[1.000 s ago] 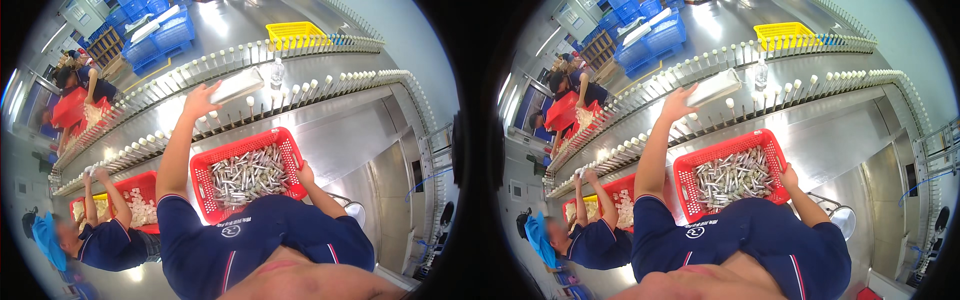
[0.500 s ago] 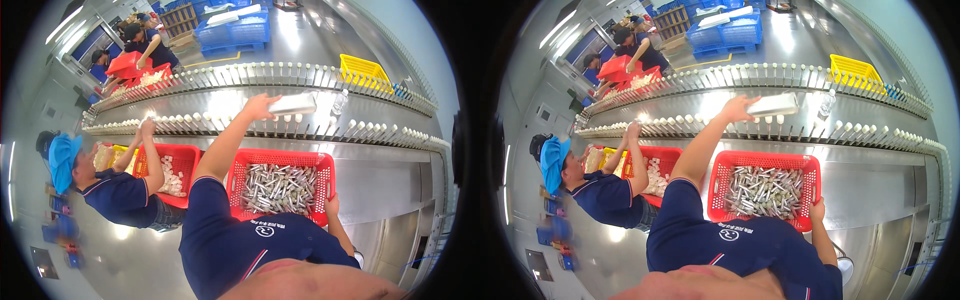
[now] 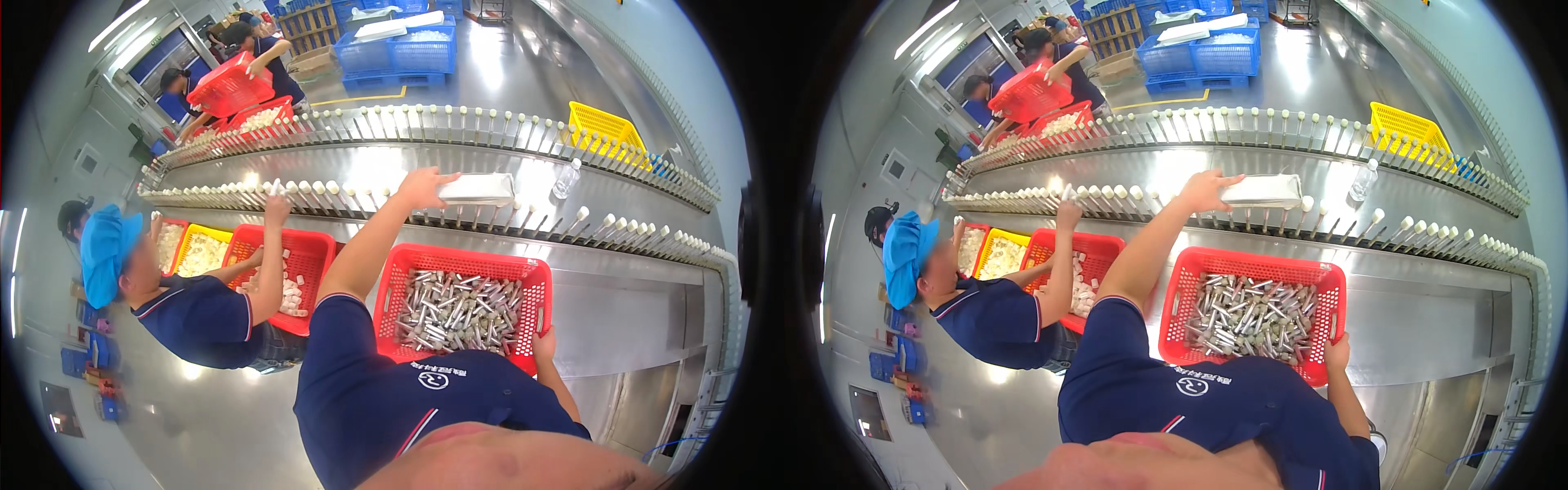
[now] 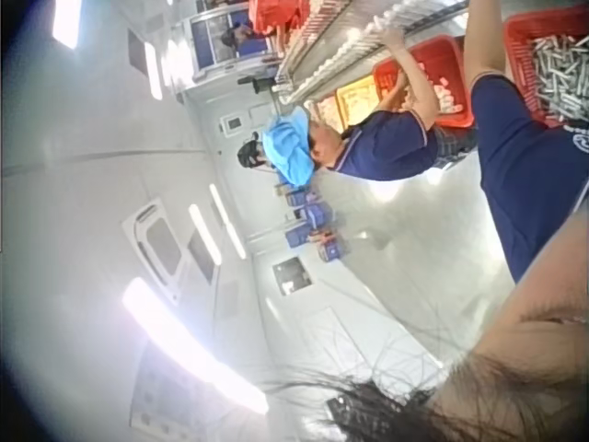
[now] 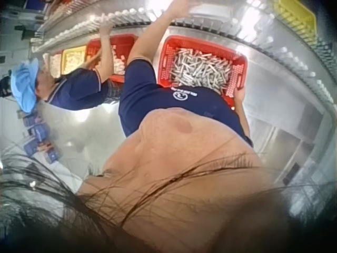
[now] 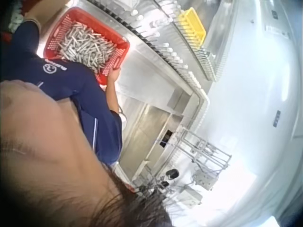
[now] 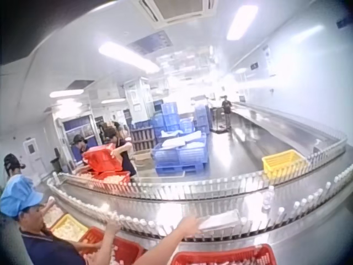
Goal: The person assembles components by picking up white caps and metal tubes from red baskets and fitting them onto the ends of rods on a conveyor belt. The person also handles a white rectangular object, moving it along the conveyor surface.
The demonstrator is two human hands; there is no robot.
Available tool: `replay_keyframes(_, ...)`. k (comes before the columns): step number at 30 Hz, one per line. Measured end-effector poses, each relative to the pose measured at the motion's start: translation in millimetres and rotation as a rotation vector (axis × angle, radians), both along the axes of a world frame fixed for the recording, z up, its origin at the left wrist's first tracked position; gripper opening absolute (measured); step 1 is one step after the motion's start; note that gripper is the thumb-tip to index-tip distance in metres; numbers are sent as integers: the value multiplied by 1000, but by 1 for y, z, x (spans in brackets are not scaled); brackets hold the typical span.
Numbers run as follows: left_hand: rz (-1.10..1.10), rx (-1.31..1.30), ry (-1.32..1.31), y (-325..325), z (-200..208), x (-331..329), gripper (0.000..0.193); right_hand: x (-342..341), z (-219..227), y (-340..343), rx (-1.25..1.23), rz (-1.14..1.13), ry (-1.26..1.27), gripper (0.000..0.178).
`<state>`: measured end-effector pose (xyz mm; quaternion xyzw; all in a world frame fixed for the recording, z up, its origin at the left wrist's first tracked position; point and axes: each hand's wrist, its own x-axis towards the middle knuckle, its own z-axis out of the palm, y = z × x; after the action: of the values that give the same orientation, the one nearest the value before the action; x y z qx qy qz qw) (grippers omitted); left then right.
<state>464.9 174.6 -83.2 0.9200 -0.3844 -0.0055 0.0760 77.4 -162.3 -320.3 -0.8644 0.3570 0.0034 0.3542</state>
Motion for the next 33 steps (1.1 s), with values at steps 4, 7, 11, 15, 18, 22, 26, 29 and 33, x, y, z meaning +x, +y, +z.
replay_keyframes(4,45,-60,15,-1,12,-6,84,2,4,3,-16,-13,44,39)
replay_keyframes(7,29,-90,-59,-1,28,-1,84,3,5,3,10,-37,75,36)
replay_keyframes(11,36,-33,-29,6,4,2,82,0,-5,-1,-50,13,25,38)
replay_keyframes(15,9,-17,-17,-2,6,4,81,-2,-7,-6,-20,-13,49,37)
replay_keyframes(18,-27,-64,-63,-8,17,11,80,-1,-24,-13,-2,-24,47,38)
replay_keyframes(22,-20,-48,18,2,-4,13,83,4,-14,-2,13,-27,62,40)
replay_keyframes(26,14,-29,46,-5,7,-2,86,7,-2,-1,46,-62,116,40)
replay_keyframes(29,24,-52,61,-12,26,-9,85,4,-1,-6,55,-32,154,41)
replay_keyframes(33,-8,-57,73,-13,27,-6,84,4,2,-7,59,-10,159,42)
